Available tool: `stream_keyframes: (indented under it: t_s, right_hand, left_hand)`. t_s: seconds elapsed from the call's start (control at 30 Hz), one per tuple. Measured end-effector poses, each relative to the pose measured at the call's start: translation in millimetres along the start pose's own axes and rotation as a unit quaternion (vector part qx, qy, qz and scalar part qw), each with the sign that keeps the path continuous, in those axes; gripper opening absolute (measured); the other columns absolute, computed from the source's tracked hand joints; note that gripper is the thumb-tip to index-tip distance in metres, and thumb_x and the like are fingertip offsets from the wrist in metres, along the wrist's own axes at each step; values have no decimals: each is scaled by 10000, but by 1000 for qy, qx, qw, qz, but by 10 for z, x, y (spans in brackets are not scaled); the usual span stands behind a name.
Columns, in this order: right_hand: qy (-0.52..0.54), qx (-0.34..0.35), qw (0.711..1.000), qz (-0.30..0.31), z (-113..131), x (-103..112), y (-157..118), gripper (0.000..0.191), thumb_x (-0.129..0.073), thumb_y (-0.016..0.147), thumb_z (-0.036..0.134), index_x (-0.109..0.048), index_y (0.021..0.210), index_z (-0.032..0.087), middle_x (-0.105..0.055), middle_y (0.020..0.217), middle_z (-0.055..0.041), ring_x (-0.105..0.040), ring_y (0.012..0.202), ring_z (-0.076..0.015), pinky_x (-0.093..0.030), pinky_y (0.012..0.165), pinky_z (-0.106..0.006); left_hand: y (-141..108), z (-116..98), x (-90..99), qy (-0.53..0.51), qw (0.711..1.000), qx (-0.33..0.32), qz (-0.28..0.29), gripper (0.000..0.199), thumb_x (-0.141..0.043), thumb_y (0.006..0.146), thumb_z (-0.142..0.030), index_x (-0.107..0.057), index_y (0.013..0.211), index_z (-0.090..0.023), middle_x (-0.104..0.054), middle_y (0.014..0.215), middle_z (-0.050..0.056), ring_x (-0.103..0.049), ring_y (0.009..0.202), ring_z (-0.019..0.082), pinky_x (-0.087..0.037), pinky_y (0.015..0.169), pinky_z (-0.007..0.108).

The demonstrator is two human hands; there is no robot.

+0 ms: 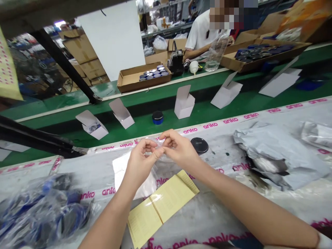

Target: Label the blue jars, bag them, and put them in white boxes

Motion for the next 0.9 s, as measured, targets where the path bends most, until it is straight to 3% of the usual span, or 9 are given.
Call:
stream_keyframes:
  t_s: [0.07,0.23,0.37,0.47,0.57,0.63,0.7,0.8,0.9]
  right_hand:
    - [-37,24,999,6,50,-4,-45,235,-647,786,90,-625,956,251,-635,710,59,-608,678,-142,-477,667,-271]
    - [-75,118,986,88,230,-158,-210,270,-615,884,59,-688,1064,247,-750,974,-7,-692,883,-161,-544,820,-281]
    - [-82,118,988,62,171,-150,-255,204,-642,924,118,-704,1079,236,-753,953,-12,-695,850,-158,-564,829,-282]
    - [-76,95,993,-10,118,23,-238,106,-710,904,198,-706,1006,228,-733,876,-7,-683,762,-159,-572,758,-284]
    - [-101,83,989,-66,137,338,-303,68,-677,942,265,-706,997,241,-744,943,-42,-697,850,-200,-571,823,-344]
    - [-157,57,978,-127,88,683,-413,156,-703,927,342,-703,1063,265,-743,1051,-72,-690,948,-246,-563,875,-403]
    - [-215,15,960,-178,-62,1030,-548,443,-799,828,423,-659,1221,274,-706,1227,-113,-659,1064,-306,-557,903,-466]
    - [-239,-71,956,-154,-467,1260,-653,772,-867,695,442,-563,1373,232,-657,1328,-160,-621,1164,-373,-533,966,-562]
    - [-199,-123,964,-125,-652,1241,-663,600,-810,727,396,-616,1261,204,-674,1272,-160,-625,1199,-375,-500,1044,-585]
  left_hand:
    - [36,127,-34,-47,998,36,8,378,-870,692,-431,-621,847,-193,-643,838,21,-600,823,179,-512,615,258]
    - [-30,431,-294,-180,959,169,136,514,-925,630,-526,-683,884,-150,-675,782,21,-607,692,124,-553,615,244]
    - [-8,514,-207,-181,961,177,107,515,-981,537,-502,-663,729,-146,-680,681,0,-618,601,99,-541,597,215]
    - [31,492,-135,-151,972,154,92,523,-979,526,-515,-635,675,-151,-672,646,-14,-630,557,103,-531,580,221]
    - [63,430,-58,-119,981,128,87,483,-966,570,-475,-618,689,-161,-666,621,-22,-640,532,117,-521,572,233]
    - [95,377,44,-112,986,108,62,441,-950,604,-433,-610,701,-170,-669,628,-21,-634,543,117,-525,576,238]
    - [131,325,140,-112,989,88,37,384,-925,635,-397,-623,712,-173,-668,652,-17,-620,575,115,-537,579,242]
    - [187,266,222,-105,992,70,11,308,-890,653,-361,-666,742,-168,-673,687,-5,-611,608,120,-539,568,245]
    - [228,208,248,-93,994,54,-6,260,-851,671,-339,-699,789,-163,-694,721,10,-623,626,127,-529,574,245]
Point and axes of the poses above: each hand's wrist, its own y-axis towards the middle knuckle, its own x-axis out of the back of the hand, z = x × y, the point moved 10 cm from there along y, towards the middle knuckle
